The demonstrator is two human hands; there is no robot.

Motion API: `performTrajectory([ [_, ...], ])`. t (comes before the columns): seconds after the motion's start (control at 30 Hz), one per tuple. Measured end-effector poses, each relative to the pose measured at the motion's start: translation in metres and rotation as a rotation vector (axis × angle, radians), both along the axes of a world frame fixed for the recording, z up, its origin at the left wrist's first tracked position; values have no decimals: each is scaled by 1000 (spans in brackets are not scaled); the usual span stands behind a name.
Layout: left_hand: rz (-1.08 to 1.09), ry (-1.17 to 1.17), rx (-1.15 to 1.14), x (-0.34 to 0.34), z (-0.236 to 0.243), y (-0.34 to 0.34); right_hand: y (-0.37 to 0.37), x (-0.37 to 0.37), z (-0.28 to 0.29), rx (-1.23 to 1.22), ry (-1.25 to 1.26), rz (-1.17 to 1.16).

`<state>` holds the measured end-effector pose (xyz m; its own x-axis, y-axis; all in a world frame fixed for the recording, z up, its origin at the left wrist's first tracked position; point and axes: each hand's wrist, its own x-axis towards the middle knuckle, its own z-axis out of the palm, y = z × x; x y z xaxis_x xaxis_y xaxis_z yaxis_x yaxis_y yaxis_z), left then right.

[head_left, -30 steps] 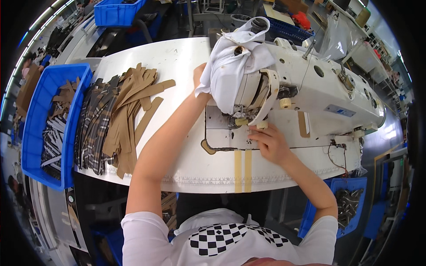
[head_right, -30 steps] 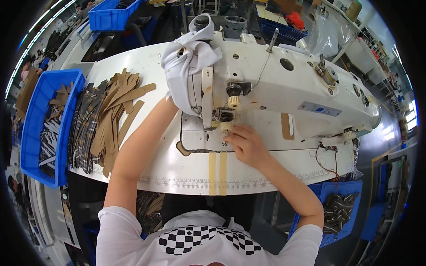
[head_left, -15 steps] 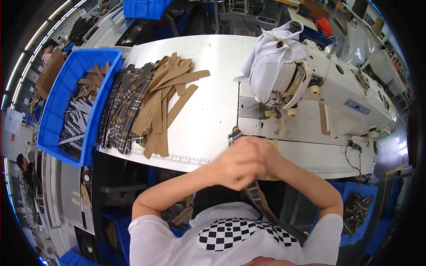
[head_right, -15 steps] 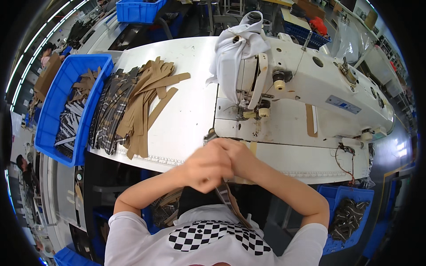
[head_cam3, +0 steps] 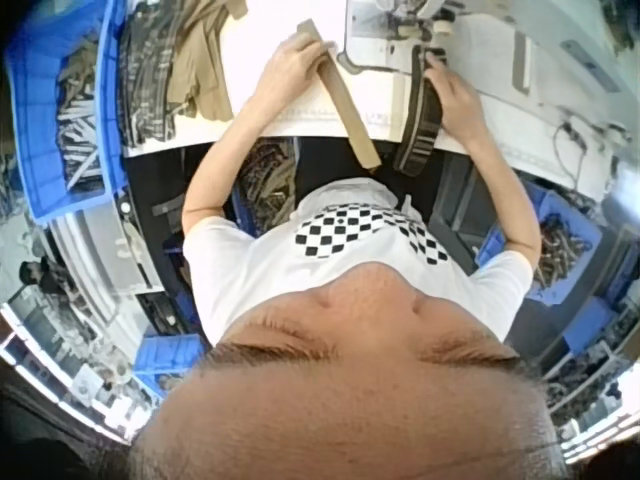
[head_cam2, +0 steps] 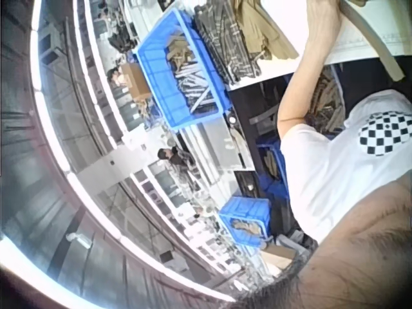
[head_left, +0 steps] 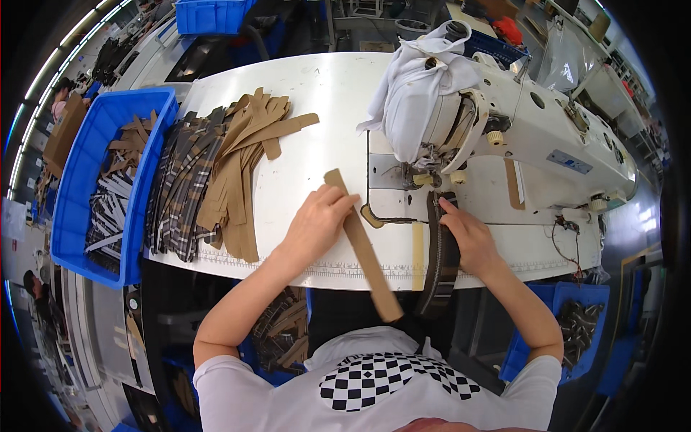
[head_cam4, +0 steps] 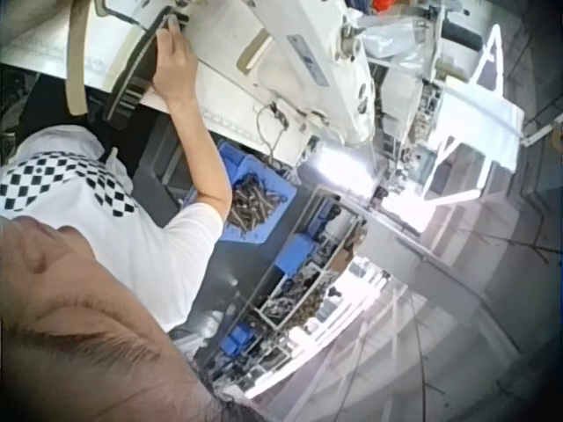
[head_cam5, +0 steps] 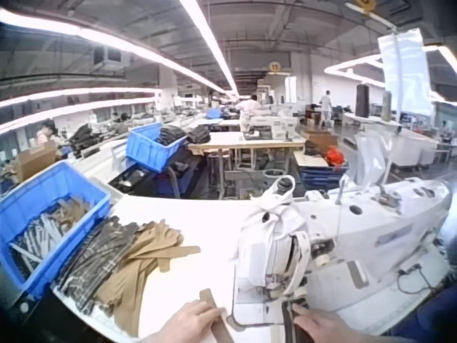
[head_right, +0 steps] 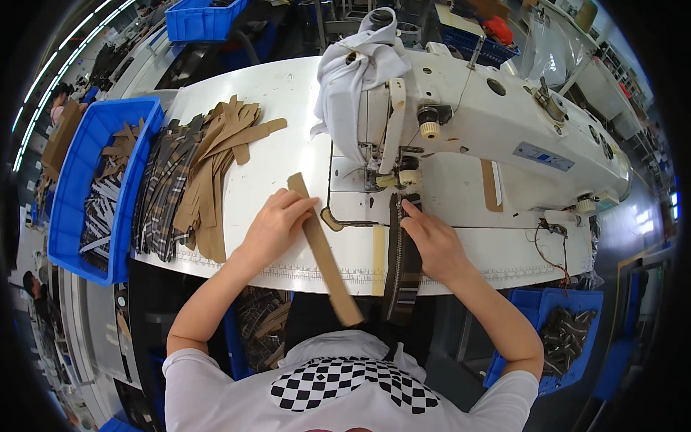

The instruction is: The person sews fabric straps using an industrial sewing machine.

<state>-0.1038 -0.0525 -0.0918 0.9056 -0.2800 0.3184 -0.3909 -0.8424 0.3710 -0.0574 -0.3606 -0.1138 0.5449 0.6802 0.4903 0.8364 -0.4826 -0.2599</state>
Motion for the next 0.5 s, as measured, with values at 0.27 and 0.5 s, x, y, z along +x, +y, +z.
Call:
performTrajectory([
  [0.27, -178, 76, -133, -22, -12, -22, -1, -1, 1, -43, 24, -17],
  [0.5, -395, -31, -34, 3, -10, -36, -1, 0, 3, 3, 88, -20],
])
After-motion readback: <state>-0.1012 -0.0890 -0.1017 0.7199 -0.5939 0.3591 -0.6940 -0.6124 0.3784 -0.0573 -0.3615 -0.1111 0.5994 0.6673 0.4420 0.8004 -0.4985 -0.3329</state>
